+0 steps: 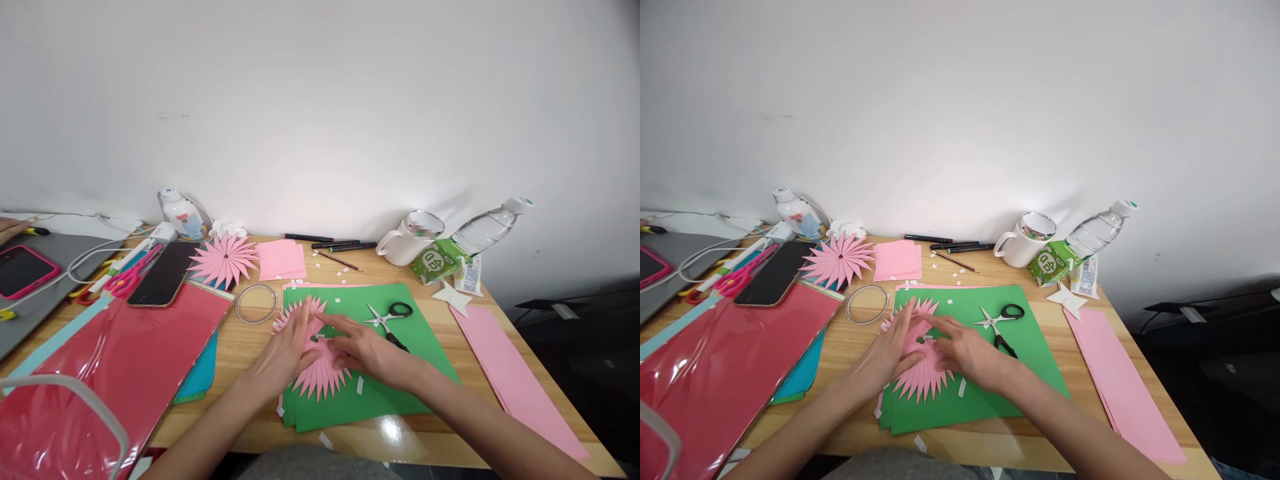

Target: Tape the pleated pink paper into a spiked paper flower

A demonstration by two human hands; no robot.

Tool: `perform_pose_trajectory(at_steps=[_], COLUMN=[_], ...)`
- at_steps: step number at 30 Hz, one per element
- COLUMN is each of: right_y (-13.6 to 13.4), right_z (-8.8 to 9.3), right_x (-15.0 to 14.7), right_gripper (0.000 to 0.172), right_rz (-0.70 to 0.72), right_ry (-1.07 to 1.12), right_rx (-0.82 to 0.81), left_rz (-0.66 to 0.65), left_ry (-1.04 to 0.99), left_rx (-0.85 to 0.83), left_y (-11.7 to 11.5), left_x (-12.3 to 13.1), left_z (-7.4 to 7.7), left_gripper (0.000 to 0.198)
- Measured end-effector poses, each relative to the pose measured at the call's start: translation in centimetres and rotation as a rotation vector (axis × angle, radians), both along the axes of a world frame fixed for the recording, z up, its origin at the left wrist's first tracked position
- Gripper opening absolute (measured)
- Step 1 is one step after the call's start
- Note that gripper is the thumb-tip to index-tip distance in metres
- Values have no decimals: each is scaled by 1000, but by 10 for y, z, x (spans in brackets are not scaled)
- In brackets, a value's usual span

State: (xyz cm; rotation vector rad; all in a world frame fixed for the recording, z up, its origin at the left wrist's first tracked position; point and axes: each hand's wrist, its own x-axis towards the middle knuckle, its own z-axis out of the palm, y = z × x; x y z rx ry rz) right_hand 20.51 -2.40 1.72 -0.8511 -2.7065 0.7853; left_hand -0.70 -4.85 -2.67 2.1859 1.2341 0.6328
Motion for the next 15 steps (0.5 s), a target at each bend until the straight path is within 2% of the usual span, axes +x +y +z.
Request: perform_pose_trajectory(at_steps=[5,9,10,13,15], right_y=[-2,-1,0,1,1], right_z=[-2,0,1,5,9], right_x=[-4,-6,-8,-12,-15], right_gripper=[11,50,56,55,52], right_rz=[97,101,113,167,144], right_ry=[-103,-186,-198,-192,-196], right_rx=[116,108,115,149,149], left_rz=[17,15,16,17,21], left_ry=[2,-35,-46,-72,-84], left_rx=[-24,-30,-34,-36,-35], left_y=[0,1,1,2,2], left_x=[1,1,1,1,1], left_z=[-4,-2,-2,-3,-4], left_gripper=[96,98,98,99,101])
